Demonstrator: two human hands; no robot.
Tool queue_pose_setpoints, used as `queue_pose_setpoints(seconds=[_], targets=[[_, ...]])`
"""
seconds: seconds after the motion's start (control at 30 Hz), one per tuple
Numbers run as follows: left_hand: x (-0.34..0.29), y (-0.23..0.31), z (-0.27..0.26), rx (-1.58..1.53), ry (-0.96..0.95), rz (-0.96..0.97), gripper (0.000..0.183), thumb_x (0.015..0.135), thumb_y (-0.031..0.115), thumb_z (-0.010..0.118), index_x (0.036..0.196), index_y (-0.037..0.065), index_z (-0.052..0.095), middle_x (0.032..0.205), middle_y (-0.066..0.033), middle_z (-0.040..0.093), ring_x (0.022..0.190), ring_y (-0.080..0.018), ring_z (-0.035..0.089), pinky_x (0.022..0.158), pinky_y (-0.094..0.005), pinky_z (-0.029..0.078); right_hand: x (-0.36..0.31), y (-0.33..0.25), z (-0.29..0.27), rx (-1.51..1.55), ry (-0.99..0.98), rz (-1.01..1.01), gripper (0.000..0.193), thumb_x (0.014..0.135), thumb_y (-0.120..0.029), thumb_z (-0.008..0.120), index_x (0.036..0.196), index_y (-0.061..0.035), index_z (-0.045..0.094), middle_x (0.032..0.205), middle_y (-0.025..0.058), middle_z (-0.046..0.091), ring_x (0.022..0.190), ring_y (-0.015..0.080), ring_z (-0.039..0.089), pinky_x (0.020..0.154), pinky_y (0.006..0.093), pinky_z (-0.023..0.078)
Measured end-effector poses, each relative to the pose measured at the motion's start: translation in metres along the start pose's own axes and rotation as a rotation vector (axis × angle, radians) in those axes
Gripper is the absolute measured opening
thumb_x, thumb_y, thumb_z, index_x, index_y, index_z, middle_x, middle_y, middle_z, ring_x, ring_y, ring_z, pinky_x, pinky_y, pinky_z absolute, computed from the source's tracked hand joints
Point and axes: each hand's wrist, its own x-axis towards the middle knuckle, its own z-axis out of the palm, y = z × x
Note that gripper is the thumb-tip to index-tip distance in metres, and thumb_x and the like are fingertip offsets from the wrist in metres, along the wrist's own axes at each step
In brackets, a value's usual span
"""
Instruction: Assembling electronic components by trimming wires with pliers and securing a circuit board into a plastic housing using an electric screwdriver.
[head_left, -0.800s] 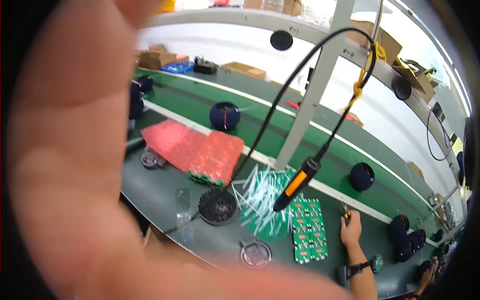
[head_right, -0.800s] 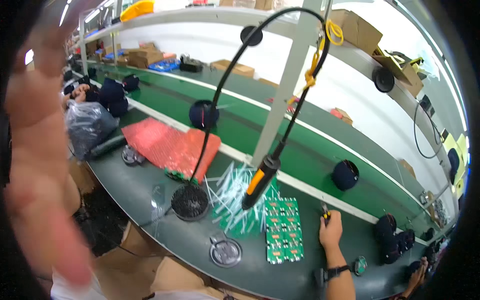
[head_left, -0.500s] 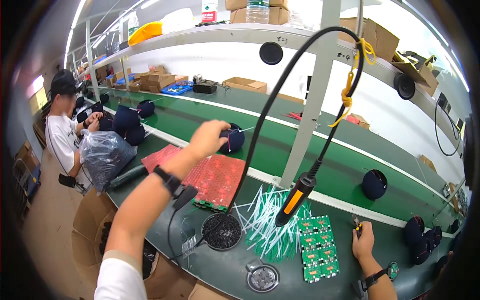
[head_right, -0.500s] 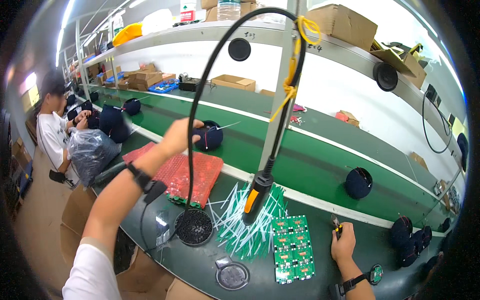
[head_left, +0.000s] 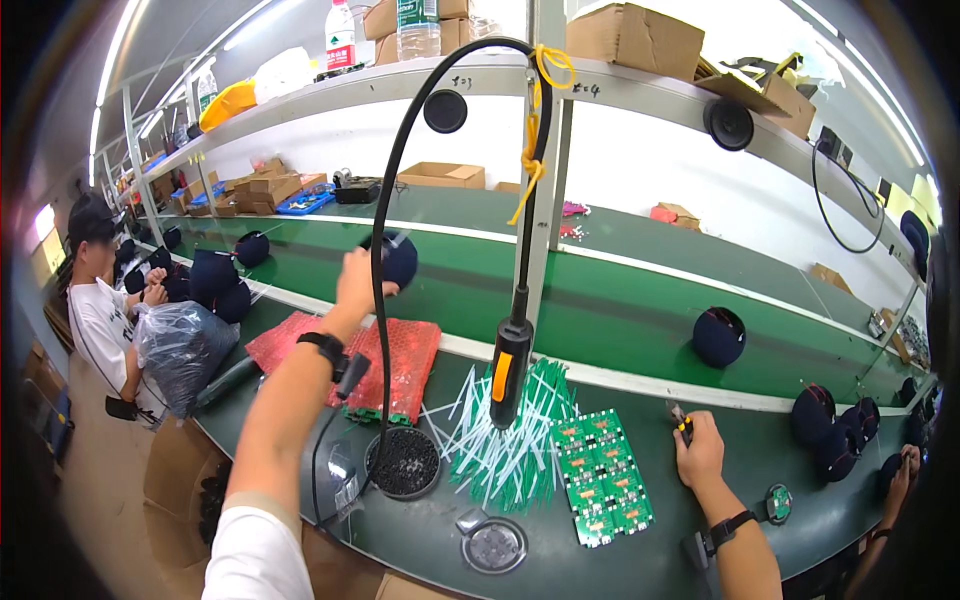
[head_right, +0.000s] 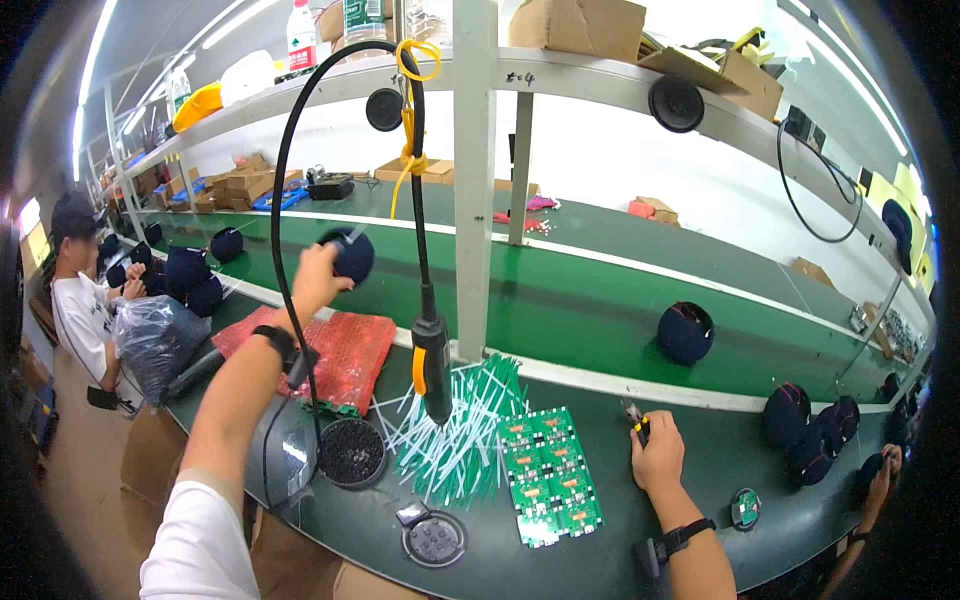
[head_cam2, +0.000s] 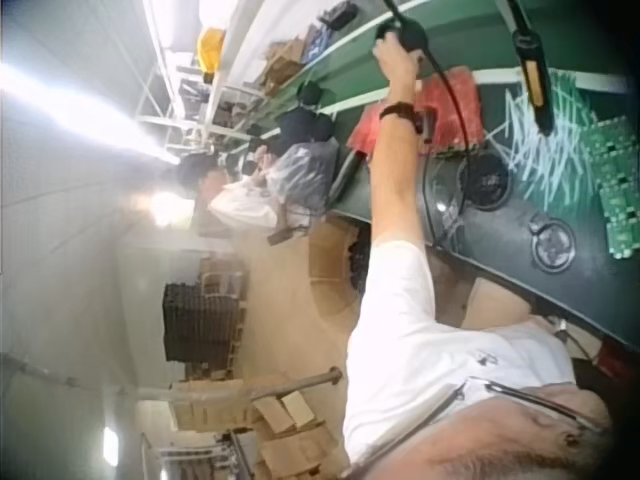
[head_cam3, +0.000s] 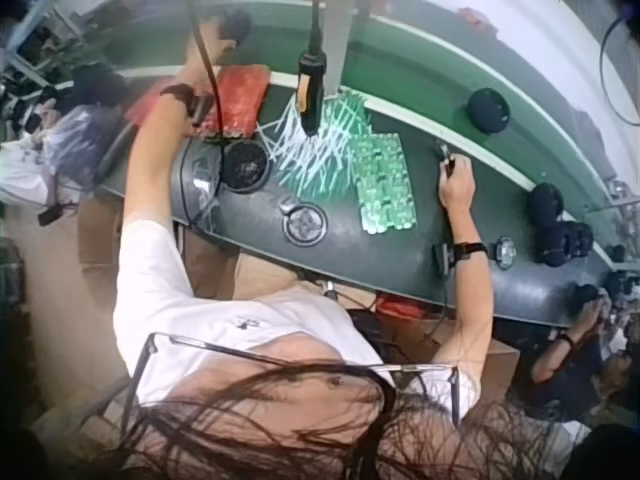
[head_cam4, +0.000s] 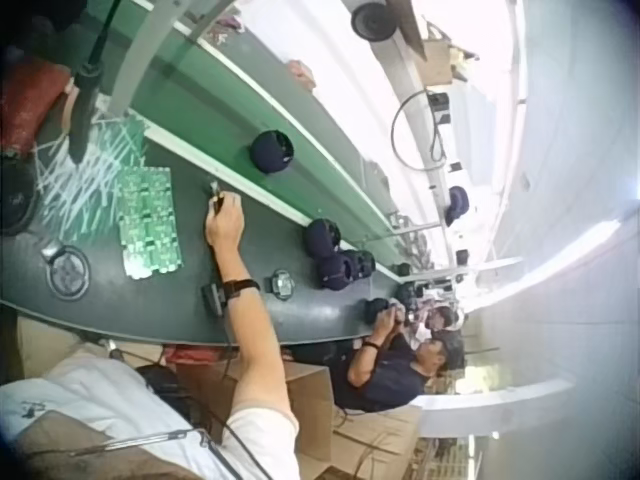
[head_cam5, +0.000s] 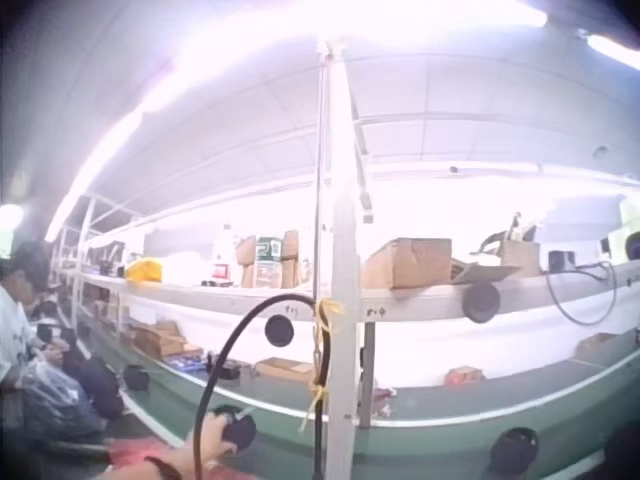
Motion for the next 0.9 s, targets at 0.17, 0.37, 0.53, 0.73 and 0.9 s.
queue_pose_setpoints(seconds=[0.17,0.37,0.53,0.73,0.9], targets=[[-0.072,-0.014,-0.138,-0.032,0.331,0.074,0.062,0.06,0.02,0.095,0.111,0.001,0.065,0.105,-0.018,0.063,0.1,-0.0391,0.061,0.091,-0.0465,0.05,-0.002,0.006,0.004,0.006,0.017,0.005,0.03,0.086,-0.008,0.077,0.111,-0.004,0.061,0.111,0.0168,0.063,0.102,0.0425,0.064,0.086,0.0494,0.051],[-0.26,0.044,-0.282,-0.723,0.14,-0.103,0.05,0.072,-0.003,0.082,0.115,0.002,0.058,0.11,-0.0032,0.059,0.106,-0.0164,0.063,0.097,-0.0331,0.052,-0.003,0.015,0.011,-0.055,0.076,-0.092,0.03,0.089,-0.011,0.076,0.113,-0.006,0.06,0.108,0.0138,0.062,0.095,0.0385,0.065,0.081,0.0469,0.052],[-0.33,0.115,-0.286,-0.846,-0.317,0.204,0.066,0.063,0.026,0.101,0.11,0.0,0.064,0.114,-0.015,0.067,0.108,-0.0297,0.065,0.09,-0.0408,0.056,-0.002,0.01,0.003,-0.015,0.005,-0.006,0.033,0.089,-0.013,0.077,0.117,-0.005,0.062,0.109,0.014,0.066,0.097,0.0361,0.067,0.086,0.0453,0.053],[-0.358,0.223,-0.203,-1.008,-0.651,0.472,0.057,0.072,0.029,0.096,0.11,0.0,0.065,0.113,-0.0161,0.064,0.108,-0.0355,0.062,0.09,-0.0438,0.053,-0.027,-0.008,-0.036,0.306,0.127,0.199,0.026,0.094,-0.012,0.074,0.118,-0.0037,0.066,0.102,0.0109,0.073,0.093,0.0237,0.07,0.087,0.0364,0.054],[-0.352,0.235,-0.196,-0.78,-0.593,0.491,0.046,0.069,0.024,0.093,0.104,0.006,0.068,0.104,-0.0123,0.061,0.103,-0.0351,0.058,0.087,-0.0452,0.051,-0.103,-0.037,-0.085,0.576,0.262,0.329,0.017,0.098,-0.008,0.069,0.114,-0.0024,0.064,0.094,0.0002,0.065,0.08,0.0084,0.058,0.073,0.0249,0.048]])
